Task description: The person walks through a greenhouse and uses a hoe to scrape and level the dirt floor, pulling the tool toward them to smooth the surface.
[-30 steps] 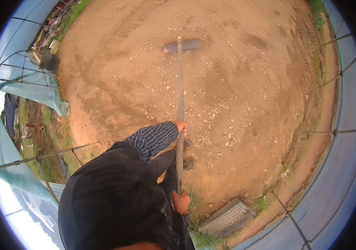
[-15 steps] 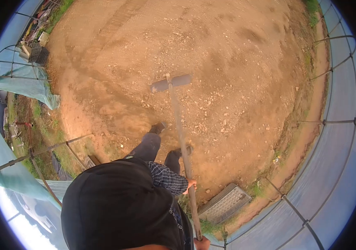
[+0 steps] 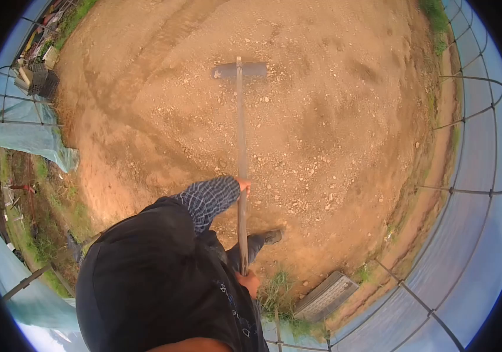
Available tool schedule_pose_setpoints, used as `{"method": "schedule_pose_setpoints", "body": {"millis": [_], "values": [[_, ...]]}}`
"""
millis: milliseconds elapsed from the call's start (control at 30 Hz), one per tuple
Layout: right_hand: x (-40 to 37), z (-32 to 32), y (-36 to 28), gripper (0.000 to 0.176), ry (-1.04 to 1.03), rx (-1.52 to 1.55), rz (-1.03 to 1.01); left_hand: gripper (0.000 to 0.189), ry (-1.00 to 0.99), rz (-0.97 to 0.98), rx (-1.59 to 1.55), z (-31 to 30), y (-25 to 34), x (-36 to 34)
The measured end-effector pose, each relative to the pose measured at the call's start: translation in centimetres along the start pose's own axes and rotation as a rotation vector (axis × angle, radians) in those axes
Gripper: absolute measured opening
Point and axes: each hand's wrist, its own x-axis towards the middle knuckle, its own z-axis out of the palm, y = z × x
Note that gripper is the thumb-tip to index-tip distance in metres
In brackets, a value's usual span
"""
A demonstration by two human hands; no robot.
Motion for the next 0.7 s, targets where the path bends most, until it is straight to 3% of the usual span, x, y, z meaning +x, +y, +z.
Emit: {"method": "schedule_pose_setpoints", "body": {"millis": [33,67,167,200,267,333,400,500,700], "values": [[-1.0,-0.6,-4.5,0.048,0.035,0.090,-0.025,0.029,-0.031,0.029,-0.206,-3.2,0.0,1.7],[-3.0,-1.7,-7.7,0.046,0.070,0.184,-0.054,0.029,-0.029,0.042,-0.205,-5.2,0.9,1.9],[-6.8,-2.9,-10.0,0.043,0.061,0.331,-0.109,0.031,-0.018,0.095,-0.267,-8.8,1.4,-0.5],[-6.8,-1.7,-8.4,0.045,0.100,0.338,-0.165,0.032,-0.022,0.125,-0.274,-7.7,1.1,-2.4],[-8.7,-0.9,-6.2,0.043,0.054,0.315,-0.061,0.032,-0.024,0.098,-0.243,-4.6,-3.3,1.2],[-10.3,1.4,-3.9,0.043,0.037,0.288,-0.027,0.030,-0.056,-0.074,-0.373,-1.2,-6.8,0.4],[-11.7,5.0,-1.1,0.042,0.031,0.253,-0.024,0.018,-0.174,-0.188,-0.607,0.7,-8.9,-4.7],[-13.8,10.5,1.5,0.042,0.018,0.243,-0.015,0.017,-0.118,-0.304,-0.679,4.0,-12.9,-10.5],[-18.3,18.5,-0.4,0.042,0.008,0.354,0.061,0.018,-0.147,-0.473,-0.560,2.9,-21.8,-12.8]]}}
